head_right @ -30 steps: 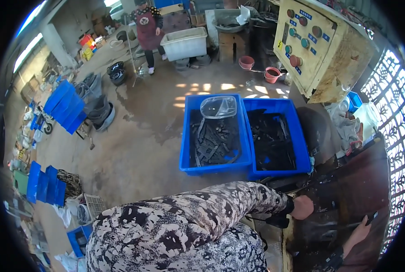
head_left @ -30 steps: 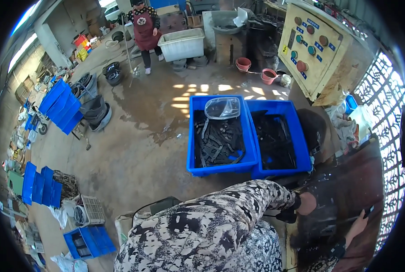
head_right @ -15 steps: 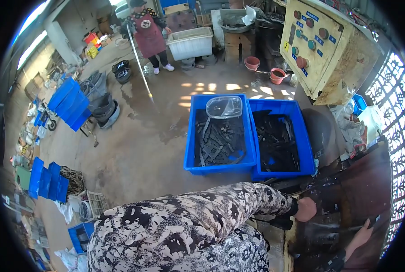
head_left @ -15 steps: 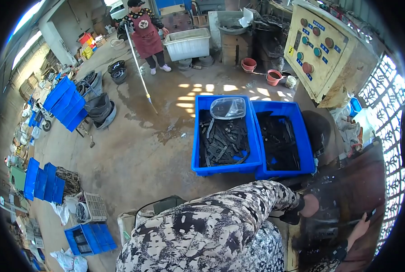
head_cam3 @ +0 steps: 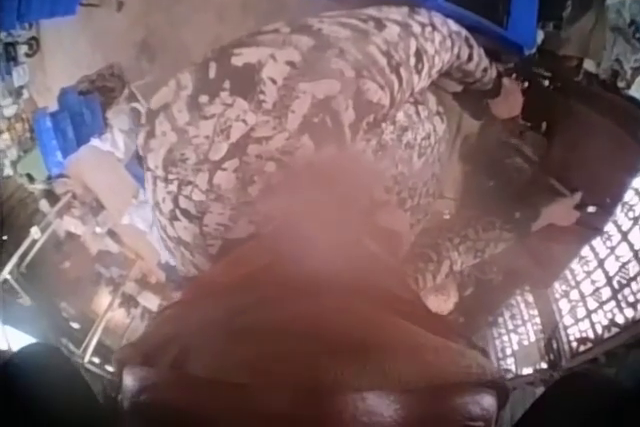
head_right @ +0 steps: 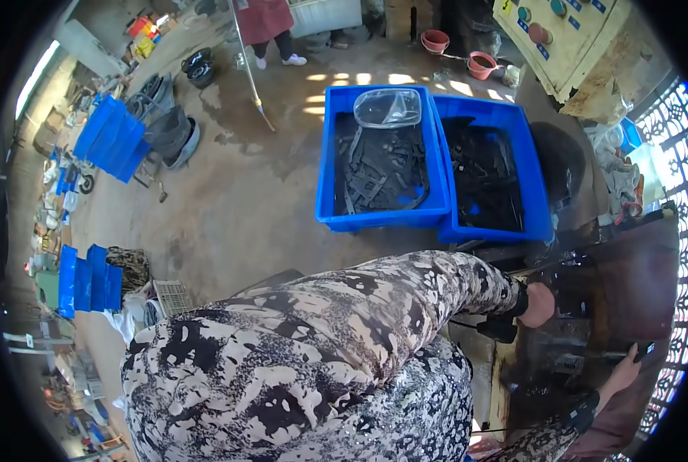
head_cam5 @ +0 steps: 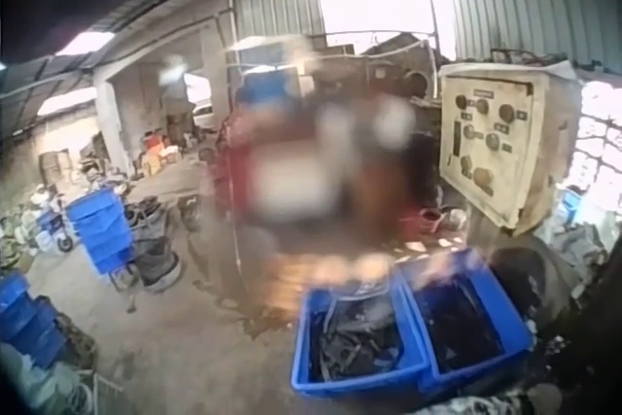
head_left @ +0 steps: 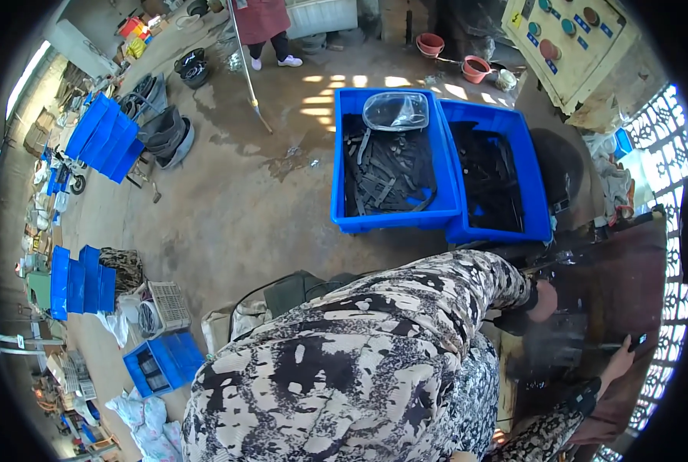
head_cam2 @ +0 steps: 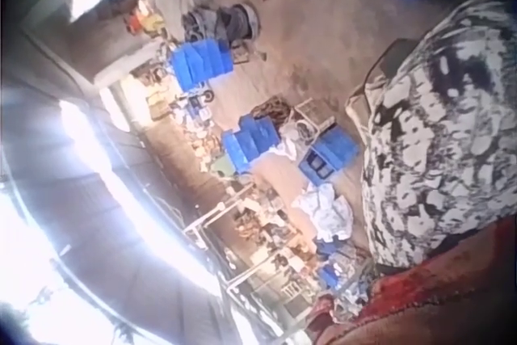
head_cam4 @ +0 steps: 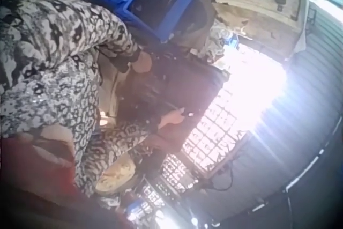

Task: Grinding small metal components on a stationary bench grinder.

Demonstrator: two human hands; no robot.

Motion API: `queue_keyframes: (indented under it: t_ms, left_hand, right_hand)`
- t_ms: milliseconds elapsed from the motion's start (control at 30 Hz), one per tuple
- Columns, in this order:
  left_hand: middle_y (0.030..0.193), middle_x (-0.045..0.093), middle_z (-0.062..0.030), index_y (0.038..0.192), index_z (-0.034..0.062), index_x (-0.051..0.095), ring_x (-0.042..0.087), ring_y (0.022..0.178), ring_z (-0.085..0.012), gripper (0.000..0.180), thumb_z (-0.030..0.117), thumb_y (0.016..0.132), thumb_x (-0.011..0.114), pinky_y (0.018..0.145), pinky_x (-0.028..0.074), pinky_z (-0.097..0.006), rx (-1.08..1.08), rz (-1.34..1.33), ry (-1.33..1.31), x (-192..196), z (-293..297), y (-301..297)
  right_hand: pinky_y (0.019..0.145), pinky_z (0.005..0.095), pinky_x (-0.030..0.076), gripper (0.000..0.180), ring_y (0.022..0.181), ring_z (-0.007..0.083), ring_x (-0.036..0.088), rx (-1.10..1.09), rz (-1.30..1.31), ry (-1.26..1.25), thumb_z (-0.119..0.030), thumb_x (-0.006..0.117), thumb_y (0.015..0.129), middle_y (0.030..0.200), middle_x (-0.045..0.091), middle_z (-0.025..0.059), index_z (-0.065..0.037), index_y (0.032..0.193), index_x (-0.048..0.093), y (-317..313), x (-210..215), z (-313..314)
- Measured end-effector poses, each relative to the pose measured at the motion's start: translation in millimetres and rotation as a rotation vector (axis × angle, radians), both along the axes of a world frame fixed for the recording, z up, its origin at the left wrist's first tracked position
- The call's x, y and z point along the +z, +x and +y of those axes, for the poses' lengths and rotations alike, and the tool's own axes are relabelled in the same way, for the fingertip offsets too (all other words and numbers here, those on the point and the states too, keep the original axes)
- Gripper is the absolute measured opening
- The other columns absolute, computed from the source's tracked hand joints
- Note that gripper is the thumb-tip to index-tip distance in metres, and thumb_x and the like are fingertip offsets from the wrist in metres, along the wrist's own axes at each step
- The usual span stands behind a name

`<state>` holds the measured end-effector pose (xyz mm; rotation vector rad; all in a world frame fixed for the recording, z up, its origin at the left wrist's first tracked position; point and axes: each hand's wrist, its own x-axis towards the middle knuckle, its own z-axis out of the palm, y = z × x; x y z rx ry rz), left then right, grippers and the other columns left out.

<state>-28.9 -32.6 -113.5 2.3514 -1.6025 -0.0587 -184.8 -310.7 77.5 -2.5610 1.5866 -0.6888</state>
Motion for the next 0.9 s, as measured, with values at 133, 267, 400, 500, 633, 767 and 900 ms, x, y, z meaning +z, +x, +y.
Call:
queue_keyframes:
  t_ms: [133,267,400,500,633,767,900]
  left_hand:
    - [0.074,0.064,-0.0133,0.077,0.0017,0.070,0.061,0.068,-0.0323,0.014,0.011,0.074,0.060,0.060,0.049,-0.043,-0.105,0.095,-0.111,-0.8,12.1,10.9]
    - [0.070,0.064,-0.0134,0.071,0.0020,0.070,0.061,0.065,-0.0340,0.014,0.014,0.072,0.062,0.059,0.049,-0.043,-0.189,0.140,-0.186,-1.7,18.6,15.5]
    - [0.067,0.064,-0.0132,0.067,0.0027,0.069,0.061,0.063,-0.0351,0.015,0.016,0.071,0.063,0.057,0.049,-0.043,-0.233,0.136,-0.207,-8.3,17.1,17.8]
    - [0.067,0.063,-0.0121,0.067,0.0040,0.067,0.059,0.062,-0.0345,0.014,0.016,0.073,0.062,0.057,0.048,-0.044,-0.164,0.066,-0.165,-13.9,6.1,10.8]
    - [0.066,0.061,-0.0107,0.067,0.0057,0.065,0.057,0.060,-0.0336,0.015,0.016,0.076,0.060,0.057,0.047,-0.044,0.095,-0.198,-0.071,-22.7,-17.5,-8.8]
    - [0.073,0.065,-0.0147,0.075,0.0042,0.073,0.062,0.073,-0.0330,0.018,0.016,0.072,0.059,0.063,0.048,-0.048,0.563,-0.251,-0.134,-34.3,-47.2,-26.7]
    - [0.071,0.065,-0.0074,0.077,0.0077,0.074,0.061,0.068,-0.0261,0.019,0.019,0.075,0.060,0.060,0.049,-0.043,-0.327,-0.310,0.010,-46.9,-55.3,6.7]
  right_hand:
    - [0.091,0.0430,0.043,0.068,0.105,0.0394,0.059,0.011,-0.048,-0.001,-0.057,0.055,0.086,0.112,0.064,0.0249,0.003,0.117,0.062,0.1,-4.3,2.7]
    - [0.091,0.0428,0.043,0.064,0.105,0.0398,0.059,0.045,-0.122,-0.005,-0.054,0.055,0.087,0.113,0.064,0.0238,0.002,0.117,0.063,-3.3,-10.9,3.9]
    - [0.093,0.0447,0.042,0.070,0.108,0.0423,0.057,0.018,-0.047,-0.007,-0.060,0.053,0.087,0.114,0.063,0.0251,0.001,0.119,0.062,-5.7,-9.7,2.5]
    - [0.093,0.0451,0.042,0.071,0.108,0.0428,0.057,0.007,-0.028,-0.022,-0.061,0.053,0.086,0.114,0.063,0.0254,0.001,0.119,0.062,-6.0,-6.3,-1.0]
    - [0.093,0.0452,0.042,0.072,0.108,0.0429,0.057,0.038,-0.046,-0.013,-0.062,0.053,0.086,0.113,0.064,0.0257,0.001,0.118,0.062,-2.9,-7.9,-10.3]
    - [0.092,0.0451,0.043,0.073,0.107,0.0427,0.057,0.040,-0.056,-0.011,-0.063,0.054,0.085,0.111,0.064,0.0262,0.002,0.117,0.062,-6.6,-7.5,-18.3]
    - [0.091,0.0443,0.044,0.071,0.106,0.0416,0.058,0.008,0.017,-0.022,-0.060,0.055,0.086,0.112,0.064,0.0268,0.005,0.115,0.062,-5.5,-3.7,-17.8]
